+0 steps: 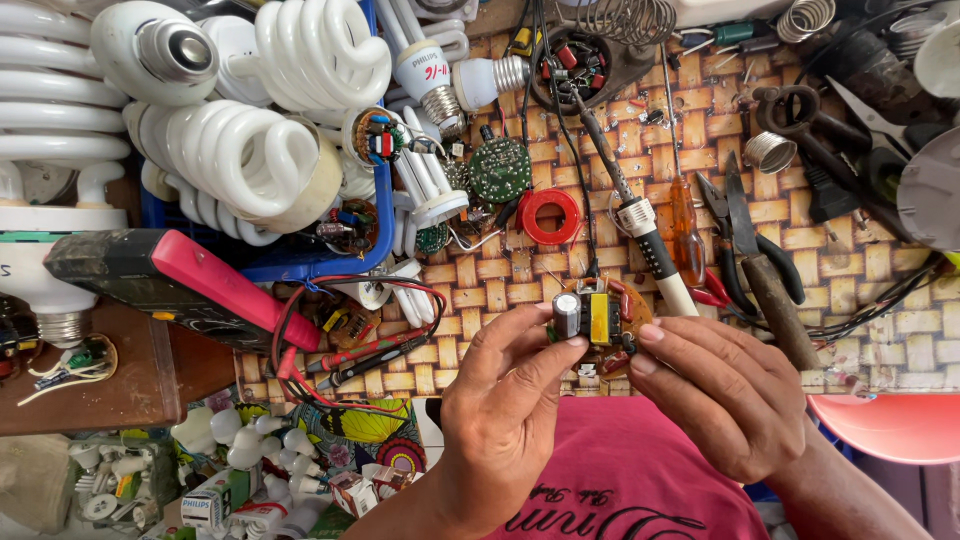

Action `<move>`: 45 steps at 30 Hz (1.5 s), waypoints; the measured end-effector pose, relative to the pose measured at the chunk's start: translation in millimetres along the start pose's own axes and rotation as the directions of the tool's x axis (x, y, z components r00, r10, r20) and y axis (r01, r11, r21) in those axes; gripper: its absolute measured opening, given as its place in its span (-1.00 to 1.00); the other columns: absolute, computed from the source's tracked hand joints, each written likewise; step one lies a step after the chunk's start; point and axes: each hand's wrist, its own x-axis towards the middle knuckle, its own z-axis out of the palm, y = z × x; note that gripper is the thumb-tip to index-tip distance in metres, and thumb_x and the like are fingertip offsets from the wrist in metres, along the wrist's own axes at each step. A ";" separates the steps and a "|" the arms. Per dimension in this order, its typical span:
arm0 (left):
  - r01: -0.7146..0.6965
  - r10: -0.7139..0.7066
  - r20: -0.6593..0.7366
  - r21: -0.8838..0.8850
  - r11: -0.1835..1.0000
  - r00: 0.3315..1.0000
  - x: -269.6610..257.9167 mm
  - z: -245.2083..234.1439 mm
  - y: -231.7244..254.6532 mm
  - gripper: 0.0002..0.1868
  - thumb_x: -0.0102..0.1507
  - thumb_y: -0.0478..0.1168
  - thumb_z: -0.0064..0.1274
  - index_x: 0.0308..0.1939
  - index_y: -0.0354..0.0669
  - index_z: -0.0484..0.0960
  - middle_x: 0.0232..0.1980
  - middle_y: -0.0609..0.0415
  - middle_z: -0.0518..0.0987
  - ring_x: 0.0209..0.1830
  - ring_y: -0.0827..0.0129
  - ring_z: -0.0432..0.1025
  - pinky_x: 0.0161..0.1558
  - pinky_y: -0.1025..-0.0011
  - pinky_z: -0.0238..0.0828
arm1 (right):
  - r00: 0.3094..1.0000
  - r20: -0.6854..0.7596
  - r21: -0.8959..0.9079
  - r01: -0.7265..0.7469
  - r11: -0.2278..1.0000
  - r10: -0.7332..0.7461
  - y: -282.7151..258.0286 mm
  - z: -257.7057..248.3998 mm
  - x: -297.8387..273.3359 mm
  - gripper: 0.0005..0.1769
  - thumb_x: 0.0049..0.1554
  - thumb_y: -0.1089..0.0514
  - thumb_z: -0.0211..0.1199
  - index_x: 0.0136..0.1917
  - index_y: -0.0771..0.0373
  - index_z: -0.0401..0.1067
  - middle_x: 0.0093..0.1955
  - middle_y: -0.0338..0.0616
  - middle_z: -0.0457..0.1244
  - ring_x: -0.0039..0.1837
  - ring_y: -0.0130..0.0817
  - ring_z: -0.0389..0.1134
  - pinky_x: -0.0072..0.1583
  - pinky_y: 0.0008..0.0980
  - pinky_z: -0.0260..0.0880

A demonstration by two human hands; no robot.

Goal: The person uses a soldering iron to work on a small green circuit board, repeatedly applying heat to various points. They also use a screwdriver to adjust components on the board. The workspace is cluttered with CFL bulbs and tools.

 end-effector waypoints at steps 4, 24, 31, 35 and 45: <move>0.013 -0.013 -0.008 -0.011 1.000 1.000 1.4 -1.6 -2.4 -0.82 0.33 -0.40 0.00 -0.01 -0.24 0.63 0.16 -0.19 0.43 -0.07 0.24 0.57 0.07 0.43 0.62 | 1.000 0.015 0.014 -0.022 1.000 0.022 0.6 2.2 -0.2 -0.81 0.18 0.29 0.15 0.05 0.44 0.43 0.12 0.27 0.29 0.09 0.13 0.44 0.15 0.00 0.54; 0.287 -0.266 0.173 -0.107 0.952 0.948 12.1 -12.8 -13.2 -0.88 0.30 -0.19 0.06 -0.15 -0.03 0.68 -0.10 0.03 0.59 -0.03 0.30 0.52 0.02 0.41 0.47 | 0.995 0.018 0.090 -0.097 0.991 0.096 1.2 7.1 8.8 -0.81 0.16 0.32 0.21 0.07 0.40 0.42 0.11 0.17 0.33 0.09 -0.05 0.46 0.15 -0.15 0.54; 0.339 -0.305 0.205 -0.157 0.927 0.930 14.4 -12.9 -16.3 -0.88 0.29 -0.19 0.07 -0.17 -0.06 0.67 -0.14 0.06 0.57 -0.11 0.34 0.51 -0.02 0.46 0.42 | 0.988 0.053 0.078 -0.150 0.986 0.146 1.6 7.5 11.3 -0.83 0.16 0.28 0.21 0.05 0.33 0.45 0.11 0.07 0.35 0.04 -0.17 0.45 0.14 -0.21 0.52; 0.409 -0.348 0.258 -0.245 0.879 0.901 12.0 -10.9 -20.5 -0.90 0.28 -0.22 0.09 -0.18 -0.09 0.67 -0.23 0.12 0.58 -0.22 0.44 0.47 -0.18 0.54 0.47 | 0.987 0.021 0.075 -0.161 0.984 0.160 1.6 7.3 17.1 -0.85 0.13 0.25 0.30 -0.01 0.30 0.47 0.03 -0.02 0.39 0.00 -0.21 0.46 0.09 -0.27 0.51; 0.605 -0.521 0.308 -0.395 0.691 0.796 -2.2 5.0 -40.9 -0.88 0.26 -0.32 0.11 -0.15 -0.06 0.68 0.02 0.07 0.45 0.23 0.50 0.30 -0.23 0.64 0.34 | 0.940 0.028 0.266 -0.335 0.904 0.340 1.2 7.4 33.4 -0.90 0.09 0.29 0.30 -0.10 0.37 0.47 -0.06 0.06 0.39 -0.05 -0.16 0.45 0.10 -0.22 0.50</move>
